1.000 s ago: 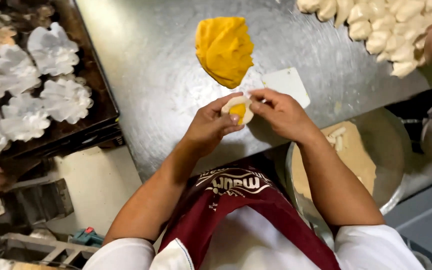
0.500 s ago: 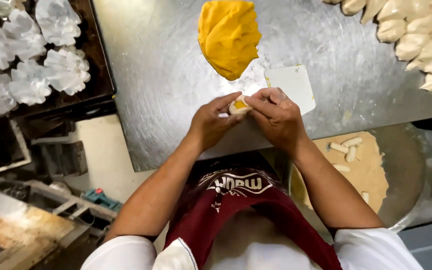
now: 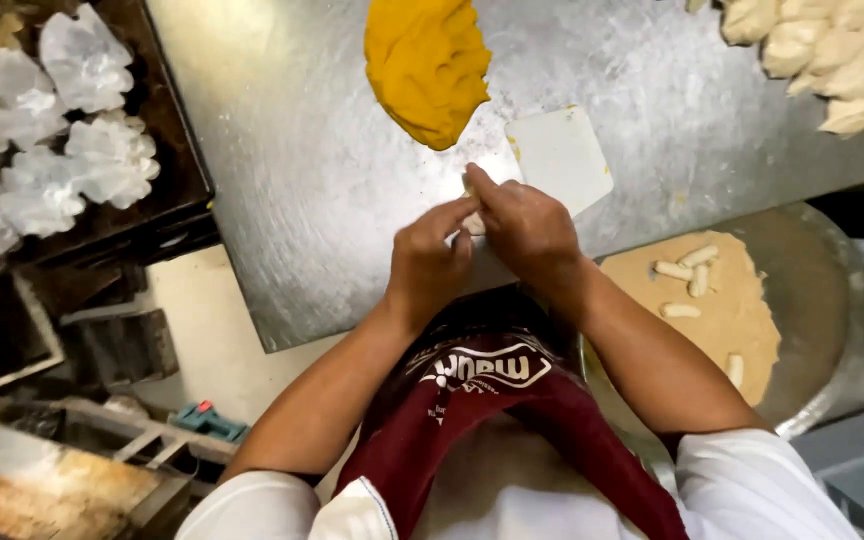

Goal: Prepare small pastries by flattening dough balls, adding filling, and folding them into shapes on a workbench.

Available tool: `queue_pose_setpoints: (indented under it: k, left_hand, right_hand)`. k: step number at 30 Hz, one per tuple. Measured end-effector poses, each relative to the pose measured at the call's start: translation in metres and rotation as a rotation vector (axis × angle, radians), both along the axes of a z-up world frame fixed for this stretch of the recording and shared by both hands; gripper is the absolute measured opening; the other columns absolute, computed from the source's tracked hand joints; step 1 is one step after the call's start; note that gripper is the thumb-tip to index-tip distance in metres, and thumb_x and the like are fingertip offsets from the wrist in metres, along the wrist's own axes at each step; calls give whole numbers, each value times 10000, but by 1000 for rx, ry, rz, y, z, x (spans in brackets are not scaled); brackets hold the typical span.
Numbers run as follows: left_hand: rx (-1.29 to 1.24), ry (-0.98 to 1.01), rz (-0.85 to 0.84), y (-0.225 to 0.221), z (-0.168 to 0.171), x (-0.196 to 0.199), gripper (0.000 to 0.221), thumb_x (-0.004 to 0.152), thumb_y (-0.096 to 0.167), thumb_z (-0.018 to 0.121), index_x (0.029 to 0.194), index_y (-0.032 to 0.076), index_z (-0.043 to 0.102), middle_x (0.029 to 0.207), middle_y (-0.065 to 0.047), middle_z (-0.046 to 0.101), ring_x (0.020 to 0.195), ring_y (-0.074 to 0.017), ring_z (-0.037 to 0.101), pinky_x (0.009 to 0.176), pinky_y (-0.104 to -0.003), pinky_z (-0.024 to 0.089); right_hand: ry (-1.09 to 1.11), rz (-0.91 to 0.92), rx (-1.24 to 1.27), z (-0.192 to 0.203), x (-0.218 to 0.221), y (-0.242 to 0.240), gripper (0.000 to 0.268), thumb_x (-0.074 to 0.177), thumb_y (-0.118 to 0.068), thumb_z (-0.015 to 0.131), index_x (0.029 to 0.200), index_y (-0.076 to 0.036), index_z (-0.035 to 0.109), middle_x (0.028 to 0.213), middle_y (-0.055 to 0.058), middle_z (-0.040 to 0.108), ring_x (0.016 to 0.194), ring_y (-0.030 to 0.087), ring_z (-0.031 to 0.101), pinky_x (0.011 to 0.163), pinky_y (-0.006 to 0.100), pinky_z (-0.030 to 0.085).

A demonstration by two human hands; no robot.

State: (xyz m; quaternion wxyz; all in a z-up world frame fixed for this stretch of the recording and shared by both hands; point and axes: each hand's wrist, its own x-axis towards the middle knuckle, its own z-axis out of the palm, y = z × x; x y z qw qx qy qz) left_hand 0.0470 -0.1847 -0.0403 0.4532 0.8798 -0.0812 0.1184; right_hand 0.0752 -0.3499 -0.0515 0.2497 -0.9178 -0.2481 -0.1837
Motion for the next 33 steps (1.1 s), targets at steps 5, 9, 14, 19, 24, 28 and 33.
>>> queue_pose_setpoints:
  k: [5,9,14,19,24,28,33]
  left_hand:
    - [603,-301,-299,-1,-22,-42,737,834,350,707,1421,-58,528,1472,-276,528,1356,-413,556,1076,-476,510]
    - [577,-313,-360,5,-24,-33,699,790,407,766,1282,-61,601,1307,-290,615,1253,-436,613,1097,-557,452]
    - [490,-207,-377,15,-34,-59,640,805,153,650,1410,-40,570,1484,-201,541,1405,-382,494,1172,-566,421]
    - [699,-286,-427,47,1,-62,948,686,488,835,1523,171,522,1638,-71,402,1514,-345,376,1145,-645,365]
    - [813,287,-603,49,29,-38,755,984,618,307,1628,235,212,1707,-6,183,1553,-412,16,1148,-770,89]
    - [837,249,-644,70,-3,-56,698,1068,472,293,1665,126,186,1754,-15,17,1570,-436,-81,1178,-795,62]
    - [830,254,-652,62,36,-44,699,1002,479,437,1552,49,416,1711,-58,234,1552,-493,35,1139,-836,48]
  right_hand:
    - [656,91,-12,82,20,-23,519,953,-181,673,1468,-183,613,954,200,776,909,543,687,808,664,534]
    - [207,68,-167,8,38,8,480,1027,-328,663,1501,-282,613,1142,88,788,970,360,758,841,498,571]
    - [-202,64,-415,-29,72,31,600,1188,-496,372,1683,-228,164,1735,100,192,1594,383,227,1235,607,258]
    - [242,151,-294,-2,93,31,709,1101,-623,311,1690,-250,183,1753,105,91,1593,403,146,1118,564,315]
    - [405,86,-142,32,-22,20,520,1114,-432,440,1570,-184,480,1606,84,474,1520,412,269,1104,644,251]
    - [182,-98,-390,-16,-116,22,600,1021,-565,510,1481,-188,593,1591,23,507,1464,476,359,1047,718,301]
    - [313,-139,-395,3,-105,15,461,1014,-560,504,1334,-283,687,1476,-86,619,1377,405,497,1012,712,355]
